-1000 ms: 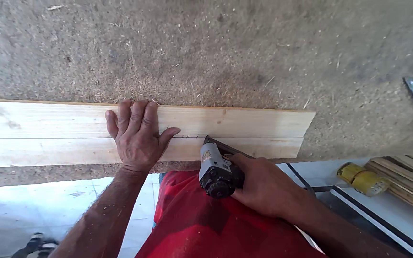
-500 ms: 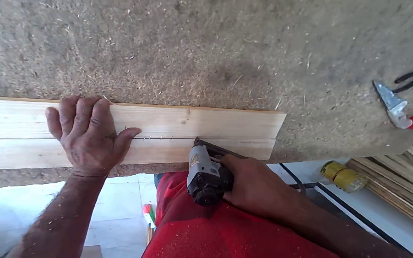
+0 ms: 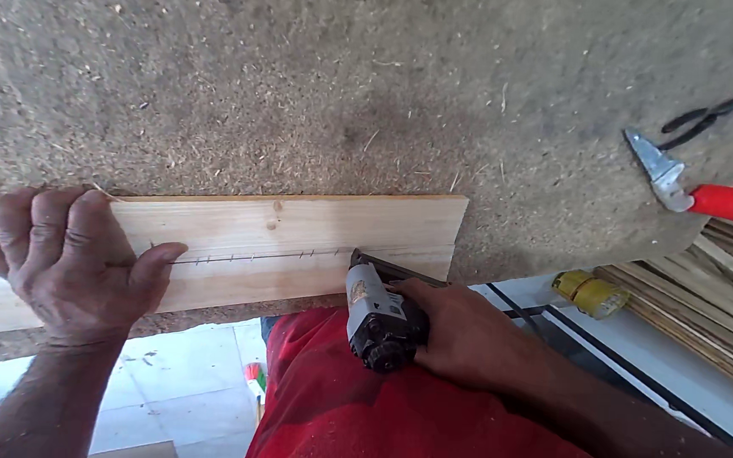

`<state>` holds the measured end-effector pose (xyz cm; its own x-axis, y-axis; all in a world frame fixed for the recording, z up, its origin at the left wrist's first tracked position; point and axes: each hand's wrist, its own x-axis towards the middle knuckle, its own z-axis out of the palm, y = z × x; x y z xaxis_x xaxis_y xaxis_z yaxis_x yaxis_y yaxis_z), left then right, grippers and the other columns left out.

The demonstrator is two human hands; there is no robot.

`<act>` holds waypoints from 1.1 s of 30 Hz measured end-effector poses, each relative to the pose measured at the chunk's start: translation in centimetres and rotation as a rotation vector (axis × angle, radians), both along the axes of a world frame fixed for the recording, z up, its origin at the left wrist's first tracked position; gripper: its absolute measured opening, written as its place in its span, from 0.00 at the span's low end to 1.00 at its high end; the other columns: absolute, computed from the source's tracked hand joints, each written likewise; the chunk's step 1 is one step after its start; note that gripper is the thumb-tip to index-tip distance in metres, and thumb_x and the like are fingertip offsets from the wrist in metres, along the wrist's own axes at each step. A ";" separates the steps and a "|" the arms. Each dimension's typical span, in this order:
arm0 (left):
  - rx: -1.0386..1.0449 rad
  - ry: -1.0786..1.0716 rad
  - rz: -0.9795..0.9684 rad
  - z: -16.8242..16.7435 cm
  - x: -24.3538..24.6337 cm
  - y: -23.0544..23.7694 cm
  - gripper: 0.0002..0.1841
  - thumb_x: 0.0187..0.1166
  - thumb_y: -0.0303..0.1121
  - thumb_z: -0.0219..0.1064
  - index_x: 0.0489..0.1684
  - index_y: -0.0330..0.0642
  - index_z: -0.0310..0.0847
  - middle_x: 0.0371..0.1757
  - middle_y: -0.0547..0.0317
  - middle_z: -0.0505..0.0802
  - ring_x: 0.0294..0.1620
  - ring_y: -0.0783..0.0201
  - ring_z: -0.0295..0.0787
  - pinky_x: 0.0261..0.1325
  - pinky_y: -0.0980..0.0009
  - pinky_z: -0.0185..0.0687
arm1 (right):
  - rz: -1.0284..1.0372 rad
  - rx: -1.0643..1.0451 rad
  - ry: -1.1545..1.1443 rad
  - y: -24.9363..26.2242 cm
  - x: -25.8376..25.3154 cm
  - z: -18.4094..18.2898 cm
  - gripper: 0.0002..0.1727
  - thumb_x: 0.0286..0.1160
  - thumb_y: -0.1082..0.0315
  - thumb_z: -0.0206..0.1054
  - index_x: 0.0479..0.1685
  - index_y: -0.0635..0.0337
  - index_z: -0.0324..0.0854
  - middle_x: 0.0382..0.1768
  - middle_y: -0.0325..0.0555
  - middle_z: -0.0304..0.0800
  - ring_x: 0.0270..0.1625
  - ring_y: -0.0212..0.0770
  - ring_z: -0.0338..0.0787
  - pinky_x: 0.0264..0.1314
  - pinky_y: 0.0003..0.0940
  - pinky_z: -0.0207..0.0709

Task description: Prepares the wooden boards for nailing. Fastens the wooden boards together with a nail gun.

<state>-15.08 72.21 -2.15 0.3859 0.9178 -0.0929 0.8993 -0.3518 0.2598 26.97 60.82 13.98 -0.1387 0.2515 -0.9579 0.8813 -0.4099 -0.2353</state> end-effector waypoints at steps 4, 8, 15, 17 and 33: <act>-0.029 -0.045 -0.013 0.7 0.9 0.0 0.43 0.72 0.72 0.59 0.72 0.44 0.81 0.74 0.44 0.83 0.81 0.41 0.72 0.83 0.41 0.61 | -0.006 -0.015 -0.013 -0.7 2.0 0.2 0.30 0.65 0.32 0.67 0.65 0.34 0.78 0.30 0.30 0.87 0.34 0.35 0.89 0.34 0.44 0.83; -0.112 -0.116 0.005 1.8 2.1 -0.2 0.41 0.76 0.65 0.62 0.77 0.38 0.75 0.75 0.35 0.81 0.74 0.41 0.80 0.75 0.44 0.74 | 0.004 -0.037 -0.040 -1.3 4.0 0.3 0.28 0.63 0.33 0.70 0.60 0.35 0.80 0.30 0.29 0.86 0.34 0.34 0.89 0.34 0.43 0.82; -0.194 -0.275 0.089 1.0 2.3 -1.0 0.41 0.79 0.61 0.63 0.84 0.39 0.69 0.68 0.36 0.87 0.65 0.53 0.89 0.69 0.51 0.82 | -0.017 0.008 -0.049 -2.9 8.0 0.4 0.29 0.63 0.33 0.70 0.61 0.34 0.80 0.28 0.27 0.86 0.32 0.30 0.88 0.33 0.39 0.82; -0.218 -0.296 0.145 1.2 3.4 -1.1 0.39 0.77 0.61 0.63 0.67 0.26 0.79 0.55 0.34 0.92 0.56 0.55 0.92 0.63 0.55 0.85 | -0.024 0.023 -0.046 -3.5 9.3 0.5 0.30 0.64 0.34 0.71 0.66 0.34 0.81 0.29 0.27 0.87 0.33 0.29 0.88 0.33 0.39 0.83; -0.237 -0.089 0.256 3.3 5.3 -1.2 0.32 0.75 0.49 0.60 0.52 0.18 0.83 0.45 0.27 0.92 0.45 0.44 0.92 0.53 0.48 0.84 | -0.075 0.112 -0.024 -5.8 14.6 0.0 0.25 0.61 0.37 0.74 0.58 0.32 0.84 0.26 0.21 0.85 0.29 0.22 0.86 0.30 0.31 0.81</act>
<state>-9.82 71.04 1.12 0.1624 0.9428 -0.2912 0.9208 -0.0387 0.3882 41.54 55.02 13.96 -0.0926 0.3656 -0.9261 0.8554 -0.4469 -0.2620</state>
